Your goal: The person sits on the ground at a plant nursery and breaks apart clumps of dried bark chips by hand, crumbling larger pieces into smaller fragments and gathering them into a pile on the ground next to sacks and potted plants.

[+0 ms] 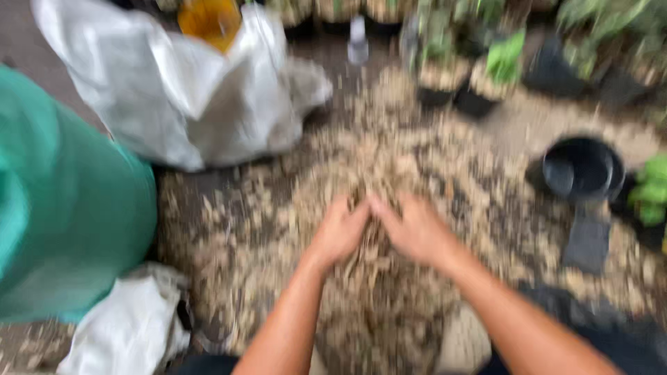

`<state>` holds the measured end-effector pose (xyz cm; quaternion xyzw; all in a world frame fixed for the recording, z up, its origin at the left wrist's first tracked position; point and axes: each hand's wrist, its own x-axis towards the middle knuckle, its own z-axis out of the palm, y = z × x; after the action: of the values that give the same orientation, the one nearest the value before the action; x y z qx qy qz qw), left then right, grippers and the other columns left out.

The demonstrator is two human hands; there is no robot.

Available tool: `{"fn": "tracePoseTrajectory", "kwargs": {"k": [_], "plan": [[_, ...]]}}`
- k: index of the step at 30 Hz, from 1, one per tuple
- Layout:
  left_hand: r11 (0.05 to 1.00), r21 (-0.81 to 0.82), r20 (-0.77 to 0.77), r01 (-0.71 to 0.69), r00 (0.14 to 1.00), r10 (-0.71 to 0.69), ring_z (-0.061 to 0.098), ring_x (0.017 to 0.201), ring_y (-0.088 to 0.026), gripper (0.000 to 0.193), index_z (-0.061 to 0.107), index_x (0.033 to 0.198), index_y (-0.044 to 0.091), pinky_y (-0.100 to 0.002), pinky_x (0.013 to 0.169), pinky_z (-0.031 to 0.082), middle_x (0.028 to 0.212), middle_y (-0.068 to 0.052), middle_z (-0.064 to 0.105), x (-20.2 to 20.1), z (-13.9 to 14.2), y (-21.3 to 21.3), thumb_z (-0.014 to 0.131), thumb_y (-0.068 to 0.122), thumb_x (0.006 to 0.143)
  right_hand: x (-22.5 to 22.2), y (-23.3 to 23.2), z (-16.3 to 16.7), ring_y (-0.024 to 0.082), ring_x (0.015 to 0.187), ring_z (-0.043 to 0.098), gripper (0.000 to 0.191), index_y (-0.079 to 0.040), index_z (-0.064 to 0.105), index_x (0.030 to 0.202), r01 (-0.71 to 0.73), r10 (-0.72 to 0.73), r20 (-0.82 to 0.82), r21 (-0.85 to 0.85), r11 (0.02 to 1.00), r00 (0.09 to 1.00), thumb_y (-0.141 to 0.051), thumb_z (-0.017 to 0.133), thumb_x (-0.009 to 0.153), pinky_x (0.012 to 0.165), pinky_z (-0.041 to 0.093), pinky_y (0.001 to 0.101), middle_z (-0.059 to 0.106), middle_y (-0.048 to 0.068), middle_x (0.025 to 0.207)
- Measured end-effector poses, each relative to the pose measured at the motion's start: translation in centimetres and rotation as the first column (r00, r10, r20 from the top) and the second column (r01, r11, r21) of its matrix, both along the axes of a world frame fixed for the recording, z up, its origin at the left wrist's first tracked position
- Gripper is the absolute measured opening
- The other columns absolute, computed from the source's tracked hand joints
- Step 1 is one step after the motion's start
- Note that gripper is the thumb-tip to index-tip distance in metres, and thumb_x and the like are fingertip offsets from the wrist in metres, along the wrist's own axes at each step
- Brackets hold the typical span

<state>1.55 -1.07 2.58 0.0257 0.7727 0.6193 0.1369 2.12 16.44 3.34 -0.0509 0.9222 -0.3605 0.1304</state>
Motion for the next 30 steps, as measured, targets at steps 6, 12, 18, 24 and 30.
{"fn": "tracePoseTrajectory", "kwargs": {"k": [6,12,18,24,30], "plan": [[0.976,-0.185,-0.021,-0.113,0.994,0.111,0.058,0.058,-0.019,0.03,0.063,0.089,0.004,-0.043,0.057,0.05,0.07,-0.008,0.065,1.2,-1.5,1.7,0.053,0.027,0.106,1.3,-1.2,-0.5,0.046,0.114,0.058,0.063,0.008,0.053,0.131,0.219,-0.205,0.136,-0.095,0.971,0.969,-0.05,0.039,0.109,0.094,0.047,0.0573,0.058,0.035,0.123],[0.973,-0.148,-0.283,-0.179,0.95,0.132,0.063,0.055,-0.014,0.014,0.063,0.092,0.005,-0.033,0.049,0.052,0.074,-0.008,0.07,2.1,-1.2,2.8,0.059,0.015,0.101,2.3,-2.9,-0.4,0.026,0.08,0.043,0.048,0.002,0.062,0.108,0.553,-0.317,0.51,-0.417,0.721,0.799,-0.034,0.032,0.113,0.072,0.038,0.0518,0.05,0.016,0.086],[0.951,-0.093,-0.48,-0.297,0.85,0.218,0.066,0.061,-0.014,0.022,0.06,0.093,0.003,-0.031,0.051,0.054,0.079,-0.01,0.071,1.7,-2.1,2.6,0.058,0.022,0.105,2.4,-2.5,-3.5,0.022,0.065,0.039,0.05,-0.004,0.052,0.096,0.816,-0.408,0.71,-0.453,0.359,0.574,-0.047,0.034,0.113,0.064,0.045,0.0478,0.042,0.007,0.077],[0.861,0.138,-0.127,-0.489,0.854,0.505,0.064,0.06,-0.016,0.035,0.06,0.092,0.003,-0.034,0.054,0.053,0.074,-0.009,0.07,1.7,-2.8,3.1,0.053,0.034,0.106,3.7,-3.3,-5.0,0.022,0.069,0.059,0.062,-0.002,0.059,0.089,0.43,-0.401,0.155,-0.308,0.849,0.903,-0.057,0.036,0.104,0.07,0.053,0.0457,0.053,0.01,0.073],[0.893,0.068,-0.016,-0.445,0.894,0.447,0.061,0.064,-0.017,0.035,0.062,0.093,0.002,-0.037,0.059,0.052,0.076,-0.01,0.068,1.3,-3.6,3.0,0.056,0.035,0.106,2.6,-3.0,-4.3,0.024,0.054,0.06,0.058,0.013,0.064,0.085,0.337,-0.323,0.174,-0.061,0.939,0.93,-0.039,0.055,0.106,0.051,0.05,0.0439,0.063,0.019,0.064]]}}
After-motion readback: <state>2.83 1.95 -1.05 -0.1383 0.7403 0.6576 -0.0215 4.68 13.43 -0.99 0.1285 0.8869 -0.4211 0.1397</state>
